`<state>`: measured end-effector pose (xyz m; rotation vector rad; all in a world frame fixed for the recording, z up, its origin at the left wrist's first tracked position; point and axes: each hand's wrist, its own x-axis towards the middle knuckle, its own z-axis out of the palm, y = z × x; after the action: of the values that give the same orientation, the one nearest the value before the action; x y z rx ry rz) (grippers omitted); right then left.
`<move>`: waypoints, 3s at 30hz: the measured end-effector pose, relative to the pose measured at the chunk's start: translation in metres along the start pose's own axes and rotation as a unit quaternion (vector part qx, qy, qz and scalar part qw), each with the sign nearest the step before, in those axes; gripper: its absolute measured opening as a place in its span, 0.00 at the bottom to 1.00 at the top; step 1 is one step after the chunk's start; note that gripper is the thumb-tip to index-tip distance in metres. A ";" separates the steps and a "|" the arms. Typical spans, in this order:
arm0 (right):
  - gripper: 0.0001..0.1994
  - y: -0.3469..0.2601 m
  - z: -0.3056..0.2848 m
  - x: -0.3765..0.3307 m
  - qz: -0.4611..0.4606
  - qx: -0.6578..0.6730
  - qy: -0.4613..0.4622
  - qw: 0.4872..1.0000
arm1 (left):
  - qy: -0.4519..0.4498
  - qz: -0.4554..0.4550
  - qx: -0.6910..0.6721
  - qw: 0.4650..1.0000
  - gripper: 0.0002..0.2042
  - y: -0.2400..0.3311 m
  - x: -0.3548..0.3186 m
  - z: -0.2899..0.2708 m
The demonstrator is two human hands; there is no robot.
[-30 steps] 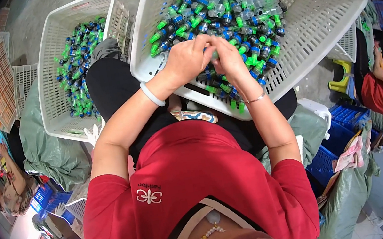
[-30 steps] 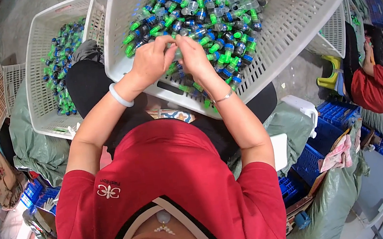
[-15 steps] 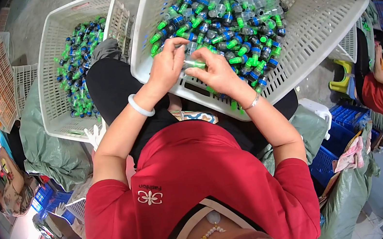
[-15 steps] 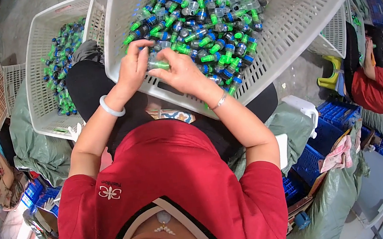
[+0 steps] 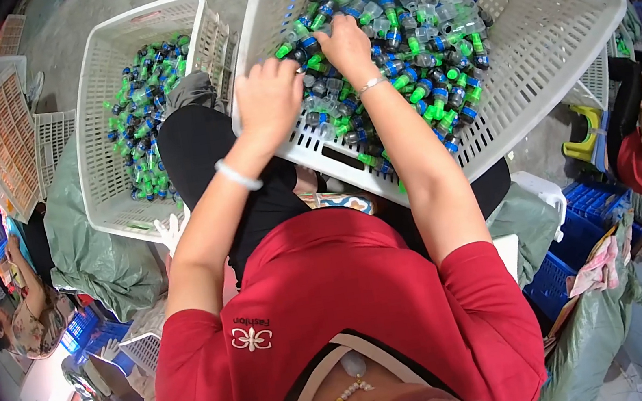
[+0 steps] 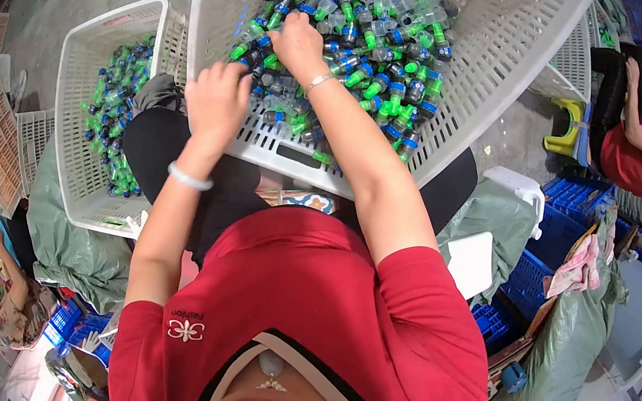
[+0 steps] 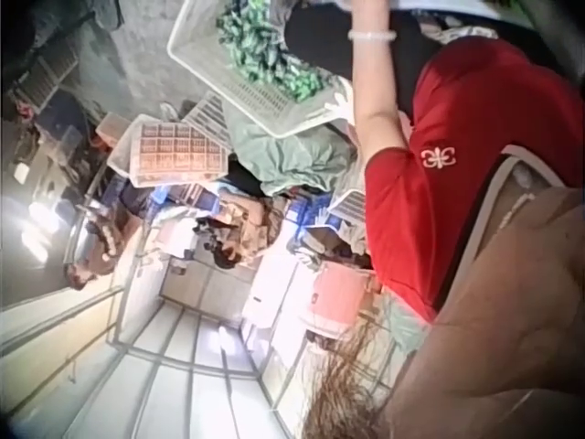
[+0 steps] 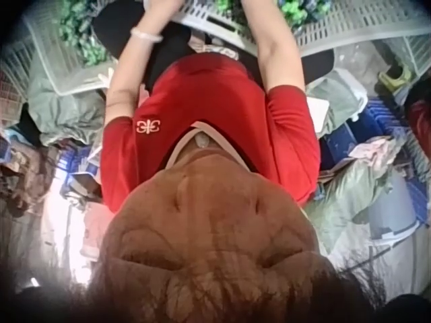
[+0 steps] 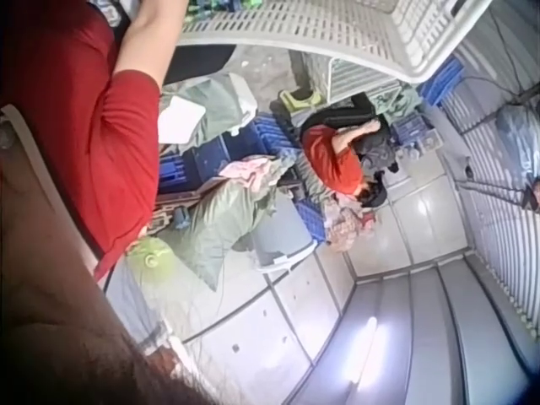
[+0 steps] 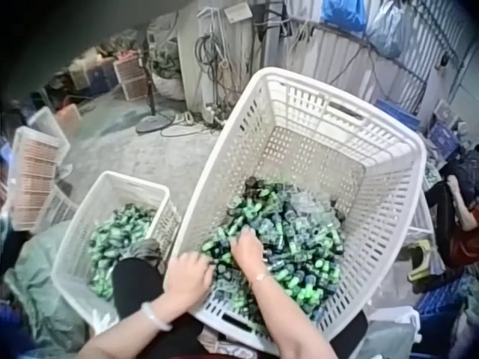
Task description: Sorting small cylindrical blue and green components from a large white basket.
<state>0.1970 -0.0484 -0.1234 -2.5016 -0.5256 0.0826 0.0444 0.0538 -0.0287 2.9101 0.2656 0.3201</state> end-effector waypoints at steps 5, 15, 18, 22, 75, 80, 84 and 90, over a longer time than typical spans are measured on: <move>0.22 0.001 -0.040 -0.020 0.079 0.130 0.003 0.988 | -0.105 -0.059 -0.058 0.991 0.15 0.015 0.045 0.063; 0.13 0.059 -0.098 -0.094 0.084 0.417 0.047 0.904 | -0.047 -0.044 -0.179 0.982 0.14 0.010 0.049 0.090; 0.13 0.047 -0.115 -0.086 0.068 0.417 0.034 0.906 | -0.042 -0.052 -0.355 0.932 0.16 0.009 0.040 0.067; 0.11 0.015 -0.124 -0.078 0.011 0.412 -0.052 0.910 | -0.174 -0.120 -0.611 0.762 0.16 0.020 0.019 0.021; 0.05 0.022 -0.081 -0.148 0.143 0.448 -0.039 0.881 | -0.087 0.033 0.128 0.987 0.15 -0.015 0.057 0.112; 0.04 0.011 -0.086 -0.189 0.204 0.480 -0.063 0.851 | -0.095 0.086 0.166 0.978 0.16 -0.029 0.038 0.116; 0.05 0.002 -0.085 -0.198 0.150 0.471 -0.069 0.866 | -0.120 0.084 0.156 0.977 0.17 -0.022 0.034 0.102; 0.05 0.014 -0.096 -0.186 0.090 0.442 0.018 0.893 | -0.076 -0.067 -0.285 0.953 0.15 -0.003 0.008 0.039</move>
<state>0.0468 -0.1819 -0.0612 -1.6380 -0.1632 0.2780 0.0611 0.0509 -0.0651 2.3176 0.2865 0.1207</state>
